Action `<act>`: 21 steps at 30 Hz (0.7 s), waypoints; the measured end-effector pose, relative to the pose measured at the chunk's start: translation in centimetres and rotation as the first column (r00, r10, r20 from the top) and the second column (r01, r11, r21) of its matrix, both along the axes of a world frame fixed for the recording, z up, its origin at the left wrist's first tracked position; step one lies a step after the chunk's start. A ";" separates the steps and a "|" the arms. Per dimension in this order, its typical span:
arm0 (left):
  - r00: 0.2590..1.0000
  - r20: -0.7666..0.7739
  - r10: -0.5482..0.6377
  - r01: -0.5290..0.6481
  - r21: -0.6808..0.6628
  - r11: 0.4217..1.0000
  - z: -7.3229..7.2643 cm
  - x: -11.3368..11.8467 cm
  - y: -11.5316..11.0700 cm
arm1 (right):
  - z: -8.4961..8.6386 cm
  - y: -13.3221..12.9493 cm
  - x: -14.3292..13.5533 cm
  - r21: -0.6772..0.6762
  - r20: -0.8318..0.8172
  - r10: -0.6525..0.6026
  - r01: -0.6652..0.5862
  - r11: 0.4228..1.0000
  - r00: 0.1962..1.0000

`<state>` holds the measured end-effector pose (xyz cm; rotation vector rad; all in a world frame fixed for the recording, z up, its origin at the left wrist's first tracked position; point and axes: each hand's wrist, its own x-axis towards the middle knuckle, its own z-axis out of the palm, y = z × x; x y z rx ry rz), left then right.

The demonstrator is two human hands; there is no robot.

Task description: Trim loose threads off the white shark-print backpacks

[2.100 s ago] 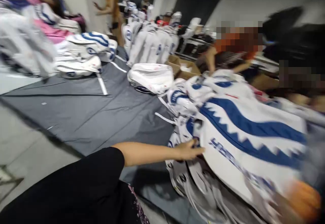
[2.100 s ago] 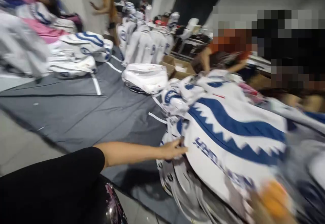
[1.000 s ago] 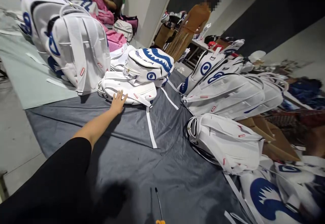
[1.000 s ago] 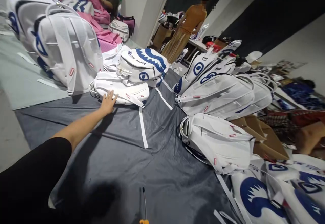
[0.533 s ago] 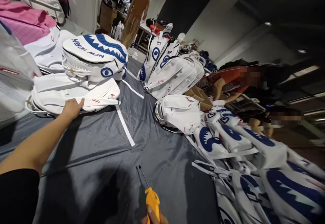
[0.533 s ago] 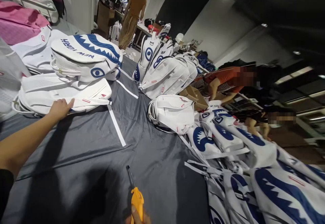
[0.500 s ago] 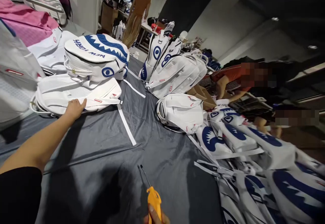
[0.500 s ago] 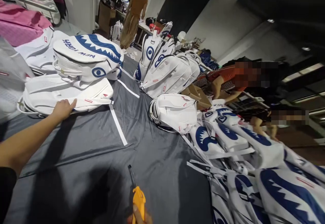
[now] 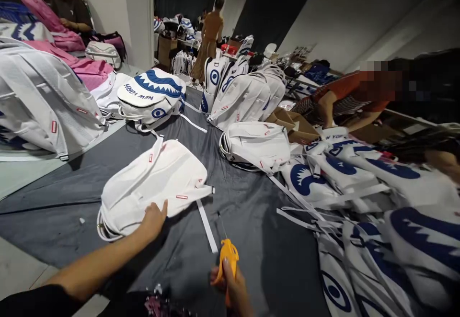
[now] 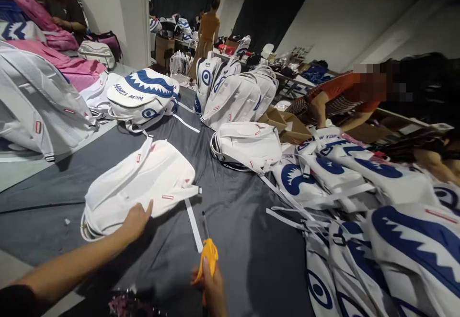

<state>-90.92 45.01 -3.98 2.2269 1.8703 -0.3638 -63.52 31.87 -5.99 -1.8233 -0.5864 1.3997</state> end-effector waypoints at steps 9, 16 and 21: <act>0.959 0.222 -0.177 0.218 -0.179 0.959 0.0 14.6 -16.8 | 3.9 -8.7 6.5 0.185 -0.021 -0.110 0.112 0.976 0.994; 0.917 0.392 -0.080 0.182 -0.231 0.956 0.6 13.9 -22.6 | 4.5 -10.8 8.8 0.133 -0.011 0.130 -0.127 0.983 0.992; 0.897 0.428 0.111 -0.107 -0.035 0.994 1.8 7.8 -19.8 | 6.2 -8.0 8.2 0.160 0.139 0.318 -0.338 0.927 0.938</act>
